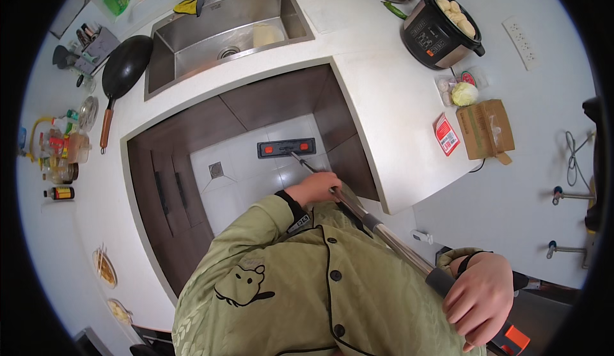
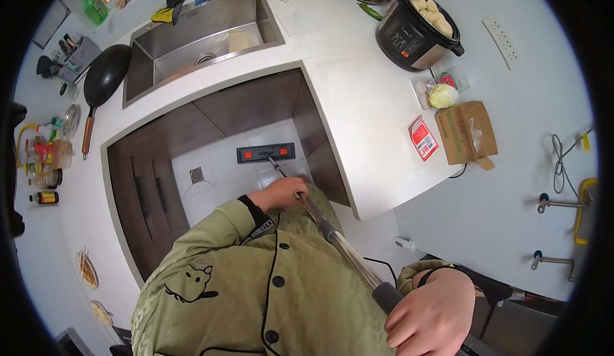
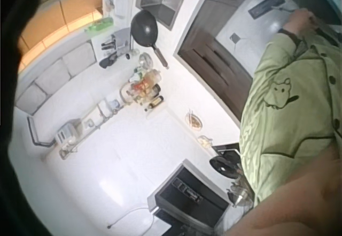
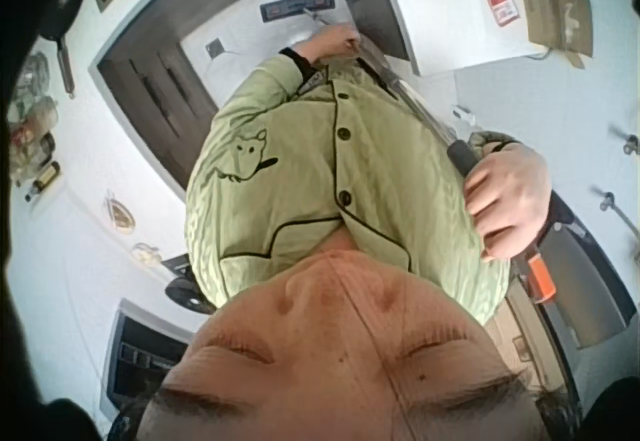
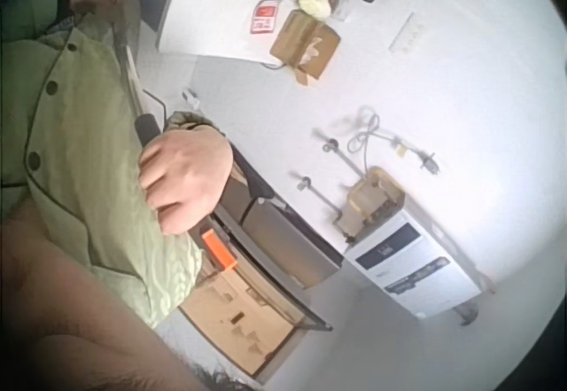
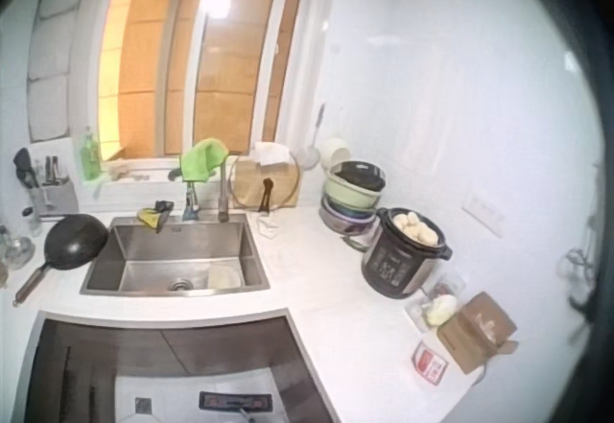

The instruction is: The person mops the kitchen floor using a flat mop, moving it back and forth across the tiled surface. They navigate around the stove, sink, and refrigerator while cleaning the area.

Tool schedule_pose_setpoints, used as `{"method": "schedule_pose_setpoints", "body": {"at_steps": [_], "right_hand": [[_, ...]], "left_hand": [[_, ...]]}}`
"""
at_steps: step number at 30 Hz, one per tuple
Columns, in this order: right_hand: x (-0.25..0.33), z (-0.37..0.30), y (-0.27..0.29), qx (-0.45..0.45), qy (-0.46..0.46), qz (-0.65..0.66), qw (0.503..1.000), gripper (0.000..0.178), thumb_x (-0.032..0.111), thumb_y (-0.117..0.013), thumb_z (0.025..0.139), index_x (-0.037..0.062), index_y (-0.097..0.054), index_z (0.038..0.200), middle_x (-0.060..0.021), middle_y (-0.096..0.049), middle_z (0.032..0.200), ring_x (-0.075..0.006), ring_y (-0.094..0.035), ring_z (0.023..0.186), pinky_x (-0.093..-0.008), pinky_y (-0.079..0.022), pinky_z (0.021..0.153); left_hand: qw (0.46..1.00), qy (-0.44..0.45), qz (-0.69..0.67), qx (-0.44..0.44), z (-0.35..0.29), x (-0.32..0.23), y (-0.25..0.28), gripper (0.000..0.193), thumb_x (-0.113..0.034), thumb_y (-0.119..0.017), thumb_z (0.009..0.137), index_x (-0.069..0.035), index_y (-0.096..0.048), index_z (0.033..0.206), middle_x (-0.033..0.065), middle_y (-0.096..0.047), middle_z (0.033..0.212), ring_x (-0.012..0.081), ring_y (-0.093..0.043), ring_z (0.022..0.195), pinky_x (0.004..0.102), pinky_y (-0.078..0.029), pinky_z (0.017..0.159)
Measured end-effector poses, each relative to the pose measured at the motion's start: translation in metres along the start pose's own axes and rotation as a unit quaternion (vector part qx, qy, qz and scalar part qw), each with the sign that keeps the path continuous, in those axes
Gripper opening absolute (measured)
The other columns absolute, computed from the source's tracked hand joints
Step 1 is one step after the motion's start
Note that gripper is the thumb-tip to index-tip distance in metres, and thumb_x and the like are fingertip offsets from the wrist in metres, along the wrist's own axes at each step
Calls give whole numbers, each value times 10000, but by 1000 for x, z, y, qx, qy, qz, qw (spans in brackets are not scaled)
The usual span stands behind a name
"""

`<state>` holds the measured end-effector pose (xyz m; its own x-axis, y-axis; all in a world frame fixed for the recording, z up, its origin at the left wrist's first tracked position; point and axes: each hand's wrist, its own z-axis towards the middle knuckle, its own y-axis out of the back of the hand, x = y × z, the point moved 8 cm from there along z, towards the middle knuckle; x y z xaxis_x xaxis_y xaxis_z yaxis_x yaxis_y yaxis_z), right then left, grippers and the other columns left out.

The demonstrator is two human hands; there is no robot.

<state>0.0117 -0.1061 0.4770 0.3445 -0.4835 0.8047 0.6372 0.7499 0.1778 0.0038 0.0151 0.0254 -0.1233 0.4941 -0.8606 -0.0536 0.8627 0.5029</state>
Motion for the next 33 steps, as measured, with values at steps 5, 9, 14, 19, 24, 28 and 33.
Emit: {"method": "schedule_pose_setpoints", "body": {"at_steps": [5,9,14,19,24,28,33], "right_hand": [[-17,18,12,32,-35,80,996,308,10,-608,840,52,-428,594,-26,-364,574,-195,-410,496,-303,-346,470],[-24,32,27,64,-24,82,994,327,12,-591,851,61,-404,587,-26,-359,578,-196,-404,504,-304,-339,474],[-39,47,47,84,-45,92,991,313,12,-567,856,63,-410,591,-26,-352,577,-197,-401,518,-302,-327,480],[-51,54,58,132,-59,124,982,253,16,-585,858,42,-477,631,-57,-466,599,-207,-513,554,-295,-433,511],[-59,56,69,88,-19,54,995,358,186,-522,918,152,-411,579,44,-345,553,-126,-424,487,-261,-302,436],[-68,56,75,80,-26,45,995,342,173,-513,915,154,-419,587,50,-348,552,-123,-423,489,-262,-304,437],[-71,63,83,69,-24,49,996,329,142,-518,904,141,-429,588,47,-357,540,-119,-417,480,-259,-298,433]], "left_hand": [[990,-26,-120,73,5,21,18,407,-330,-797,689,-79,-664,980,109,-635,958,290,-601,957,373,-475,790],[988,-31,-138,66,4,30,33,422,-344,-783,715,-71,-659,1013,114,-636,987,283,-598,980,365,-468,818],[989,-14,-96,112,5,41,50,461,-397,-771,722,-78,-650,1032,105,-629,1020,294,-589,1000,369,-468,831],[987,-25,-132,85,8,44,69,443,-412,-773,715,-81,-649,983,81,-630,987,294,-590,975,373,-468,810],[990,-19,-127,61,9,47,76,422,-387,-775,721,-77,-639,973,74,-623,971,285,-590,957,365,-469,794],[992,-19,-118,48,13,55,83,412,-369,-779,719,-85,-637,982,72,-622,963,278,-591,949,362,-469,784],[991,-32,-127,35,12,59,89,410,-385,-775,717,-91,-641,969,72,-628,928,282,-603,922,368,-472,764]]}}
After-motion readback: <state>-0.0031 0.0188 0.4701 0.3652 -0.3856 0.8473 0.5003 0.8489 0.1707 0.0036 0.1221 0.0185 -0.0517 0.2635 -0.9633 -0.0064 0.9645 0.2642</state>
